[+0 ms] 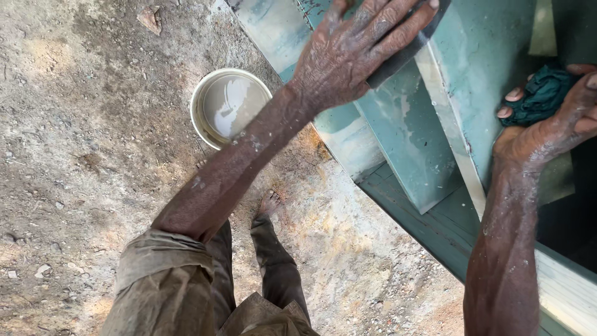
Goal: The person scrubs the interior of a green metal cabinet using a dark abrasive pad and a green cloth, repeatedly dipping the pad into a bucket of water on the ground. The person wipes the shelves and side panels of the cabinet.
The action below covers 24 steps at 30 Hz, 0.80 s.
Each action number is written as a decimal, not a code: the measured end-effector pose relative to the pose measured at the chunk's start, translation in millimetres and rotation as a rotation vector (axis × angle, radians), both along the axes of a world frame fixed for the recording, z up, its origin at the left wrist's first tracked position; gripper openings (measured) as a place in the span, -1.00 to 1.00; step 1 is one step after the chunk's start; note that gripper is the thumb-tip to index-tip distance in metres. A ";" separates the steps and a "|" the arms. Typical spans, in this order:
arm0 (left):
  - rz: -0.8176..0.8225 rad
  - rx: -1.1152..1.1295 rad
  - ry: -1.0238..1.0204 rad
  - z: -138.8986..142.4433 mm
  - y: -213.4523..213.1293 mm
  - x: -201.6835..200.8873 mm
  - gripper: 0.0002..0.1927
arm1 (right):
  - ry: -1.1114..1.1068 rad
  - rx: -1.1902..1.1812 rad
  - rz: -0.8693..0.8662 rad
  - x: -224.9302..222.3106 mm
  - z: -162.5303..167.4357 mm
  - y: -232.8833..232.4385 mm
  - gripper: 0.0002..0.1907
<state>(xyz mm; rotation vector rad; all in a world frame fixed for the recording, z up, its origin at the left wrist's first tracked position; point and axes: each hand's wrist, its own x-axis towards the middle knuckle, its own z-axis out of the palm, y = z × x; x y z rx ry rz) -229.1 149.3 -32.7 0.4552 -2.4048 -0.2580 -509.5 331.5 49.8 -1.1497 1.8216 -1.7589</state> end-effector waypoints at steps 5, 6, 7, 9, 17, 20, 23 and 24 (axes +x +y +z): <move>-0.116 0.093 0.061 11.6 3.6 -6.9 -0.12 | -0.011 -0.013 0.017 -5.9 -4.0 2.2 -0.58; -0.092 0.073 0.108 12.4 1.2 -3.5 -0.09 | -0.015 -0.015 0.029 -6.8 -4.3 2.3 -0.58; -0.043 0.007 0.091 12.2 -1.6 0.8 -0.08 | -0.018 -0.016 0.041 -7.3 -4.9 2.4 -0.57; 0.036 -0.071 0.065 12.5 -5.6 6.2 -0.09 | -0.048 -0.025 0.055 -7.9 -5.2 3.0 -0.55; 0.210 -0.081 -0.176 2.4 4.9 -0.6 -0.12 | -0.074 -0.011 0.006 -10.1 -6.5 5.4 -0.52; 0.277 -0.062 -0.170 3.0 3.8 -8.9 -0.14 | -0.023 0.015 -0.019 -12.3 -7.9 5.1 -0.53; 0.277 -0.065 -0.198 9.2 2.0 -15.6 -0.17 | -0.004 0.009 -0.015 -15.2 -9.7 4.2 -0.50; 0.278 -0.067 -0.225 10.5 1.3 -16.3 -0.18 | -0.001 0.009 -0.007 -16.1 -10.0 5.2 -0.49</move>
